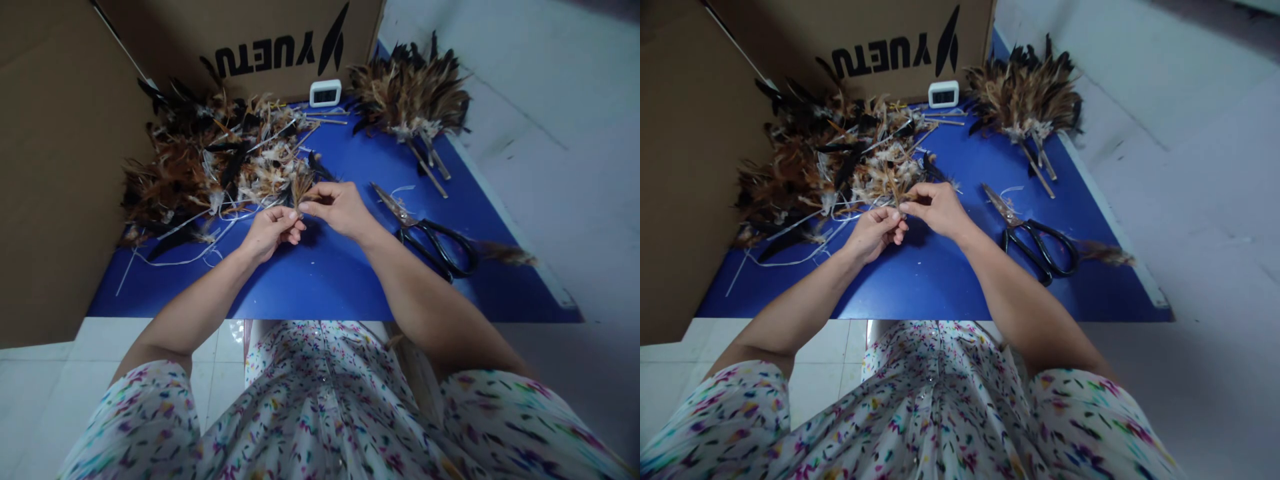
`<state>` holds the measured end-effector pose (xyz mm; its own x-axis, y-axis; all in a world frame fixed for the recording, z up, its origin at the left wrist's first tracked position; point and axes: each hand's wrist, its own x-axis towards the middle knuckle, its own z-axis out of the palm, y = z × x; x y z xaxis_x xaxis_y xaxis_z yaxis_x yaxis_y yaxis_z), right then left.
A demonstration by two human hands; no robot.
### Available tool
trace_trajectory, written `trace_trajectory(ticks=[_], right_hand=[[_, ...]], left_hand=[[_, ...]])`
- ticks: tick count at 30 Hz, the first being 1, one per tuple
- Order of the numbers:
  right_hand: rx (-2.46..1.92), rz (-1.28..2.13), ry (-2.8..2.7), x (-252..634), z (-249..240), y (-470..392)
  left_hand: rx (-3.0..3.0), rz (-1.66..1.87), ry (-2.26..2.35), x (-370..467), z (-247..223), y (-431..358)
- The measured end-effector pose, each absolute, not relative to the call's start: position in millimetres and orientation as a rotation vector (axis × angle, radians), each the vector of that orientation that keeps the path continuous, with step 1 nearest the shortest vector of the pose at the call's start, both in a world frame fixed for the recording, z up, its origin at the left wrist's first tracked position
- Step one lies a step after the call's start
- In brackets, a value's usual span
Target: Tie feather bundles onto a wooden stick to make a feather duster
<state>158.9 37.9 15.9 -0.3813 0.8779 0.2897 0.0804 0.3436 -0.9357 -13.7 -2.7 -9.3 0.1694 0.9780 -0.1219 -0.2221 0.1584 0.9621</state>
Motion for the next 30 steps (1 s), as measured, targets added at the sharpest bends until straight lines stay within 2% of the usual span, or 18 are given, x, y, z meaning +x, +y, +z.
trace_trajectory(ticks=[7, 14, 24, 30], right_hand=[[-0.879, 1.035, -1.775, 156.8, 12.9, 38.2], [-0.860, 1.320, -1.675, 153.5, 8.5, 37.0], [-0.819, 1.308, -1.645, 151.9, 5.9, 36.4], [-0.812, 1.341, -1.595, 151.5, 5.8, 36.2]], left_hand=[[1.049, 1.111, 0.962, -13.1, -8.7, -3.5], [1.187, 1.274, 1.015, -10.7, -7.7, -4.0], [1.422, 1.277, 1.133, -11.0, -8.9, -6.2], [1.364, 1.242, 1.099, -10.5, -7.6, -6.8]])
